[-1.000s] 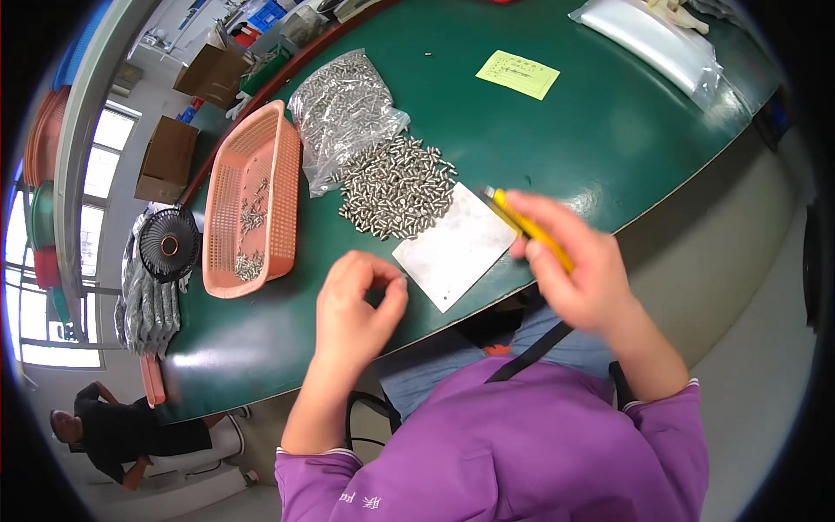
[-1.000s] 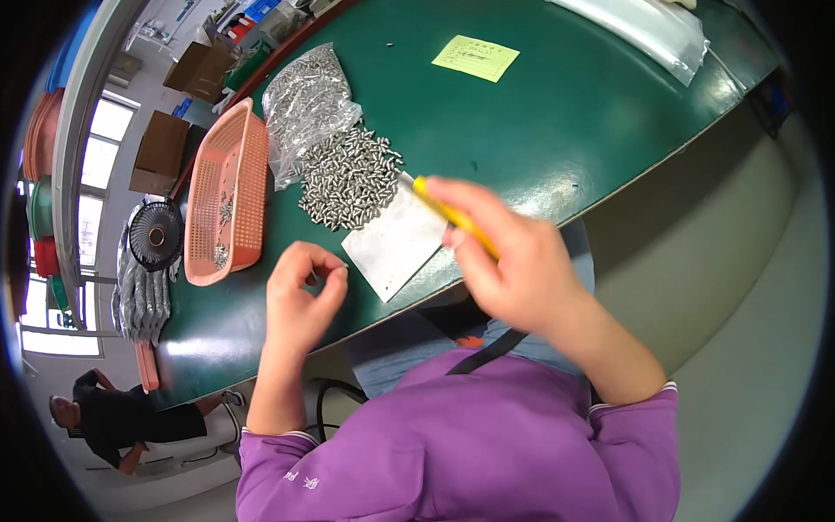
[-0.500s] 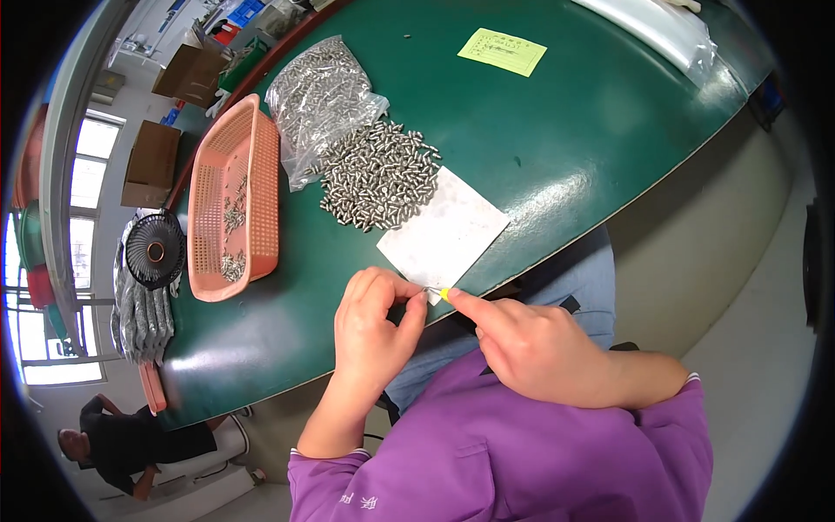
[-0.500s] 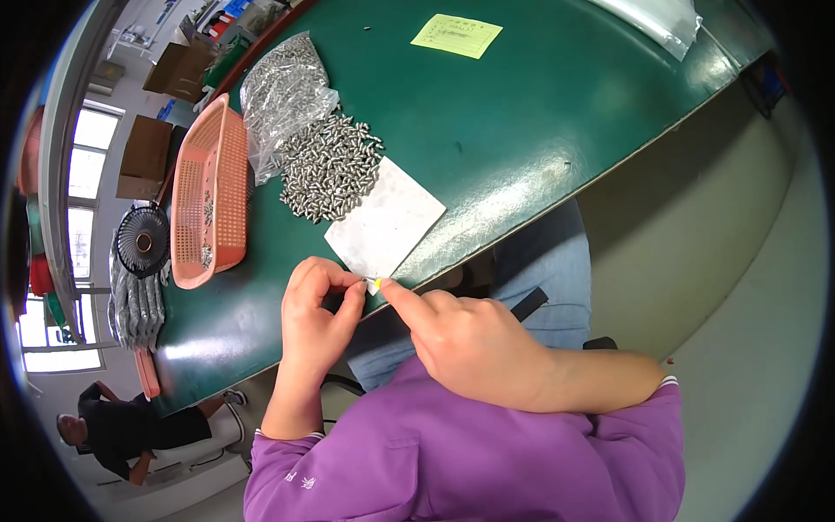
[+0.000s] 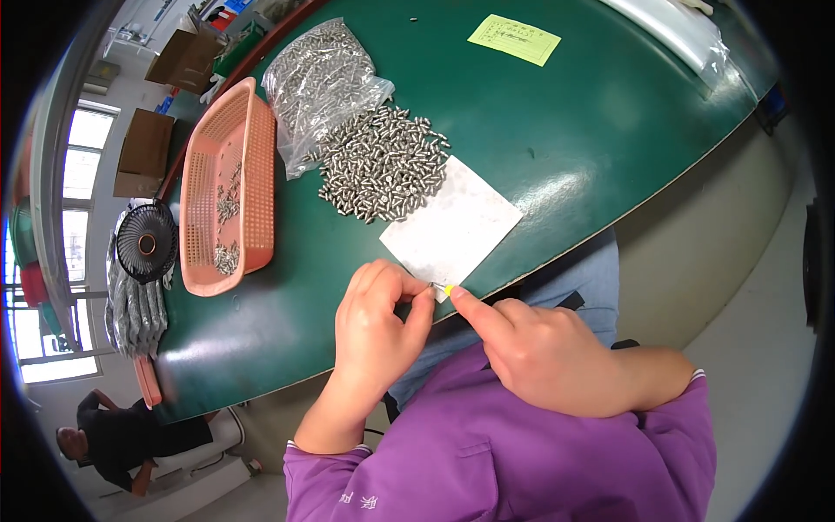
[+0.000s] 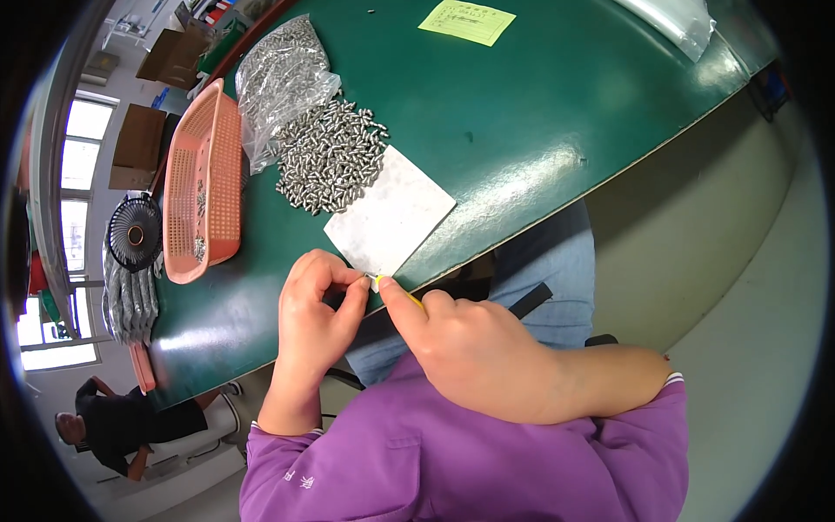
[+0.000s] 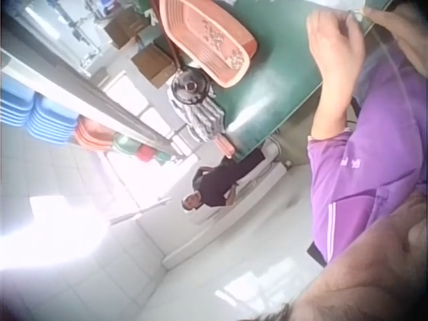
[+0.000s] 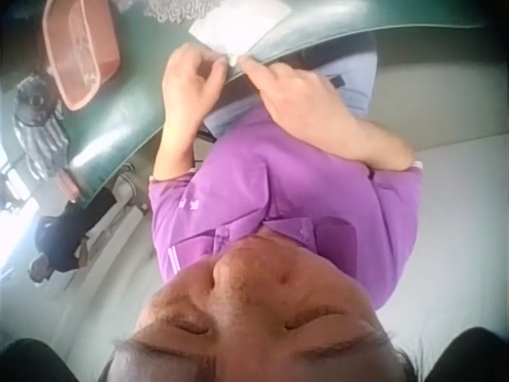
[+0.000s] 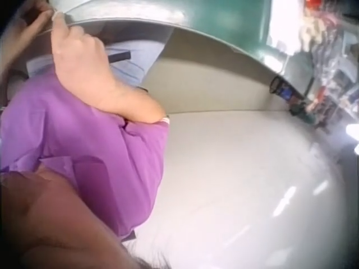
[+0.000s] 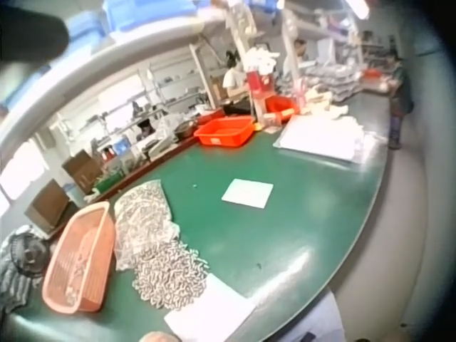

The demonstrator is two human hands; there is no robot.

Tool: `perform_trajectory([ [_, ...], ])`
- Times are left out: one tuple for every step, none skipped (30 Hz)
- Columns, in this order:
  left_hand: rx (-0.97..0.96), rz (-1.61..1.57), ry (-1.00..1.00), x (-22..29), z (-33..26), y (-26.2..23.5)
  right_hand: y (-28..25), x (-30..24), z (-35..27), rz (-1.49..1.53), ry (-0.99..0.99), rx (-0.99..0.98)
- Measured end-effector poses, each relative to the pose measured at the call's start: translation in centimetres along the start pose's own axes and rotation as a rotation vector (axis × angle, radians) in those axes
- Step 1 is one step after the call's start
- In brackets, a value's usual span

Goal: The recorder is using a utility knife to scrape individual metal pins before placing them into a tray at a manufacturing workbench.

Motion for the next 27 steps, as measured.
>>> perform_trajectory([
  [-0.003, -0.001, 0.006, 0.0, 0.0, 0.0, -0.2, -0.2, 0.1, -0.020, -0.003, -0.020],
  [-0.001, -0.001, 0.008, 0.0, 0.0, 0.0, -0.3, -0.3, 0.2, -0.040, -0.007, -0.040],
  [0.001, -0.013, -0.005, -0.1, -0.1, 0.1, -0.2, -0.4, 0.1, -0.044, -0.006, -0.035],
  [0.004, -0.026, -0.018, -0.1, -0.1, 0.1, 0.0, -0.4, -0.1, -0.048, 0.008, -0.017],
  [0.005, -0.026, -0.012, -0.1, 0.0, 0.1, 0.3, -0.3, -0.2, -0.052, 0.023, 0.001],
  [0.013, -0.026, -0.011, 0.0, -0.2, 0.1, 0.8, -0.1, -0.5, -0.053, 0.022, 0.002],
  [0.021, -0.025, -0.010, 0.0, -0.2, 0.2, 1.1, 0.2, -0.7, -0.032, 0.015, 0.063],
  [0.023, -0.026, -0.010, 0.0, -0.2, 0.2, 1.2, 0.3, -0.9, -0.011, 0.009, 0.123],
  [0.018, -0.021, -0.015, 0.0, -0.1, 0.2, 1.2, 0.2, -0.9, -0.009, 0.009, 0.121],
  [0.014, -0.017, -0.021, -0.1, -0.1, 0.2, 1.0, 0.2, -0.9, 0.034, 0.033, 0.094],
  [0.012, -0.017, -0.024, -0.1, -0.2, 0.2, 1.0, 0.3, -0.9, 0.078, 0.057, 0.068],
  [0.008, -0.017, -0.030, -0.1, -0.2, 0.2, 1.1, 0.5, -0.8, 0.077, 0.058, 0.069],
  [0.003, -0.017, -0.037, -0.1, -0.1, 0.3, 1.3, 0.6, -0.8, 0.054, 0.030, 0.096],
  [0.002, -0.018, -0.036, 0.0, 0.0, 0.2, 1.3, 0.7, -0.8, 0.031, 0.001, 0.124],
  [0.001, -0.022, -0.039, 0.0, -0.1, 0.2, 1.2, 0.7, -0.7, 0.033, 0.002, 0.122],
  [0.000, -0.027, -0.041, 0.0, -0.1, 0.2, 1.0, 0.5, -0.6, 0.013, 0.005, 0.081],
  [-0.001, -0.027, -0.043, -0.1, 0.0, 0.3, 0.7, 0.4, -0.4, -0.007, 0.008, 0.040],
  [0.003, -0.023, -0.030, -0.1, 0.0, 0.2, 0.3, 0.0, -0.3, -0.006, 0.009, 0.040],
  [0.007, -0.020, -0.016, -0.1, 0.1, 0.2, -0.1, -0.4, 0.0, -0.049, 0.004, 0.006],
  [0.008, -0.019, -0.015, 0.0, -0.1, 0.1, -0.2, -0.7, 0.1, -0.092, -0.002, -0.027],
  [0.003, -0.024, -0.027, -0.2, -0.1, 0.1, -0.3, -0.7, 0.2, -0.097, -0.005, -0.019],
  [0.000, -0.029, -0.039, -0.3, -0.1, 0.1, -0.3, -0.6, 0.2, -0.077, 0.023, -0.028],
  [0.007, -0.026, -0.031, -0.4, -0.2, 0.2, -0.3, -0.6, 0.4, -0.057, 0.050, -0.037],
  [0.040, -0.113, -0.082, -0.6, -0.5, 0.2, -0.3, -0.2, 0.4, -0.061, 0.040, -0.026],
  [0.072, -0.200, -0.133, -0.8, -0.8, 0.2, -0.3, 0.5, 0.3, 0.113, 0.062, 0.040],
  [0.069, -0.278, -0.140, -1.0, -1.2, 0.0, -0.6, 1.2, 0.3, 0.289, 0.081, 0.103],
  [0.085, -0.263, -0.141, -1.3, -1.6, -0.1, -1.4, 1.5, 0.5, 0.434, 0.129, 0.097],
])
Point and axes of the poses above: each hand's wrist, its own z-axis towards the middle knuckle, its own y-axis out of the palm, x = y × z, the point moved 3 cm from there along z, towards the middle knuckle, and after that the axes turned 2 degrees about y, right-handed, at the moved point
